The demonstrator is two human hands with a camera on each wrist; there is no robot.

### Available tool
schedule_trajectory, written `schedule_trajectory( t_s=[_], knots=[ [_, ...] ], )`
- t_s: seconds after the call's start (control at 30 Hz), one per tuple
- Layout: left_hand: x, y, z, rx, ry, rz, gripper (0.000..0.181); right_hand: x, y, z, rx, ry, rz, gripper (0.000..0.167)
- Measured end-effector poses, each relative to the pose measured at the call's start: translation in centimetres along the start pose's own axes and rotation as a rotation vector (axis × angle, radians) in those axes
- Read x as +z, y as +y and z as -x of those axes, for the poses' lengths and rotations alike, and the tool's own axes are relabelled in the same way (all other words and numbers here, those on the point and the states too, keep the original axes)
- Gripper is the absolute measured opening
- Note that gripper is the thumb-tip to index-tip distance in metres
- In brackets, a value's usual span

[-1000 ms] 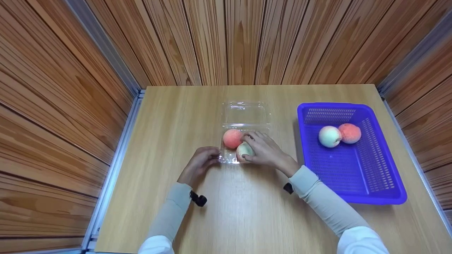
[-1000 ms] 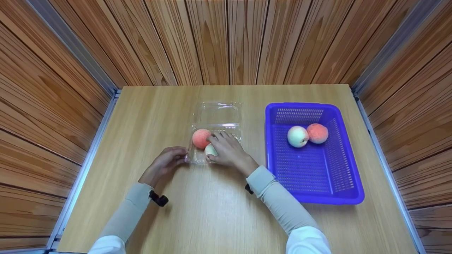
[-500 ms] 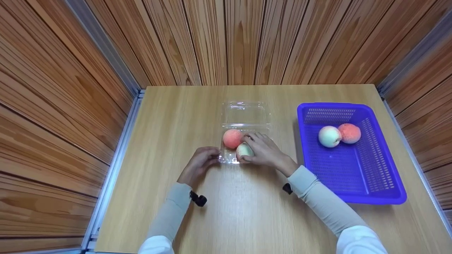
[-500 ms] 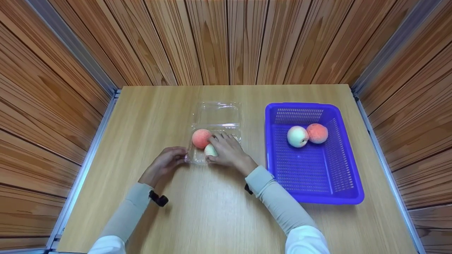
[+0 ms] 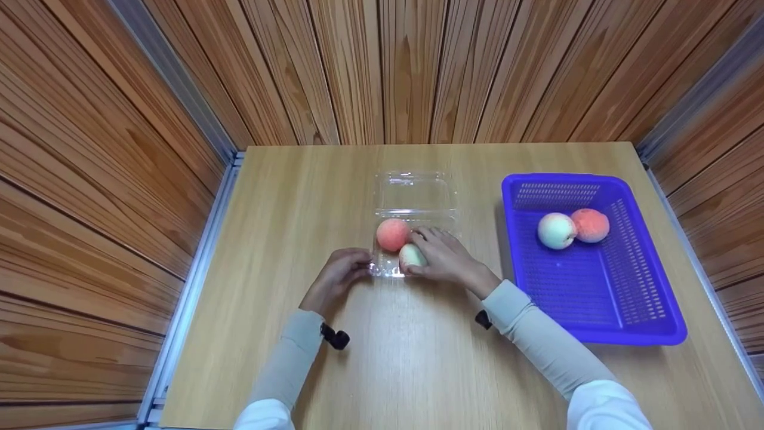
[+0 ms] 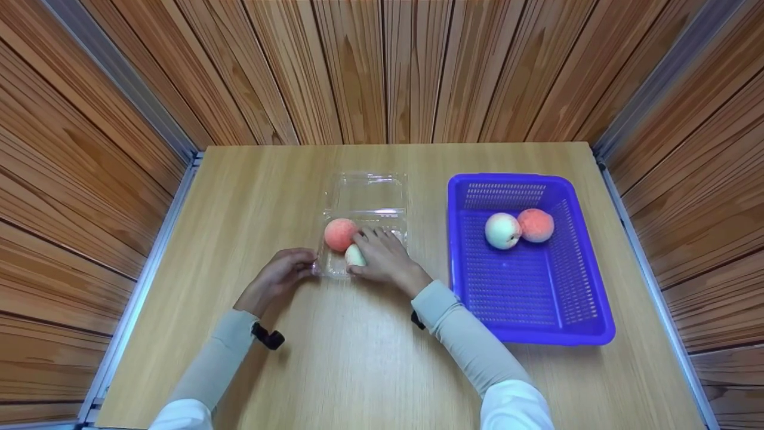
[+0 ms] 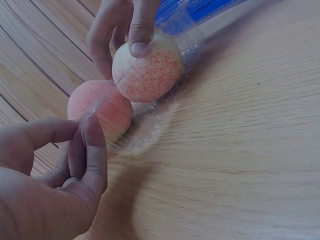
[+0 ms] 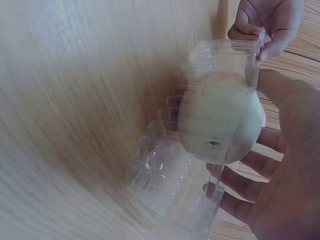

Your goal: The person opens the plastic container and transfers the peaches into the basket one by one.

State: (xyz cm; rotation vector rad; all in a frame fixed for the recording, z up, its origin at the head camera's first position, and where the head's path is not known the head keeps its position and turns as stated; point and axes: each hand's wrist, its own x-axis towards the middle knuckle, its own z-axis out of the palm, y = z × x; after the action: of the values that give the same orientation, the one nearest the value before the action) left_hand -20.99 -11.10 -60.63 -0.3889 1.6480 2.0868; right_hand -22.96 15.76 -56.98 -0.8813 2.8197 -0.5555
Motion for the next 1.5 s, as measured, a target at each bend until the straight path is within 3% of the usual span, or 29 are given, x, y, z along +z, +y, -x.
schedule_trajectory(
  t_s=[0.63,1.03,1.23,1.5],
  knots=[
    [0.1,0.0,0.0,0.018,-0.012,0.011,0.029,-0.1,-0.3,-0.4,0.084,-0.072,-0.041,0.082],
    [0.2,0.0,-0.2,0.016,-0.004,0.020,0.027,0.2,-0.2,-0.6,0.133,-0.109,-0.160,0.082],
    [0.1,0.1,0.0,0.019,-0.011,0.015,0.029,0.5,-0.1,-0.8,0.145,-0.104,-0.217,0.078],
    [0.0,0.0,0.0,0.012,-0.014,0.001,0.029,0.8,0.0,-1.1,0.145,-0.090,-0.209,0.076]
  ],
)
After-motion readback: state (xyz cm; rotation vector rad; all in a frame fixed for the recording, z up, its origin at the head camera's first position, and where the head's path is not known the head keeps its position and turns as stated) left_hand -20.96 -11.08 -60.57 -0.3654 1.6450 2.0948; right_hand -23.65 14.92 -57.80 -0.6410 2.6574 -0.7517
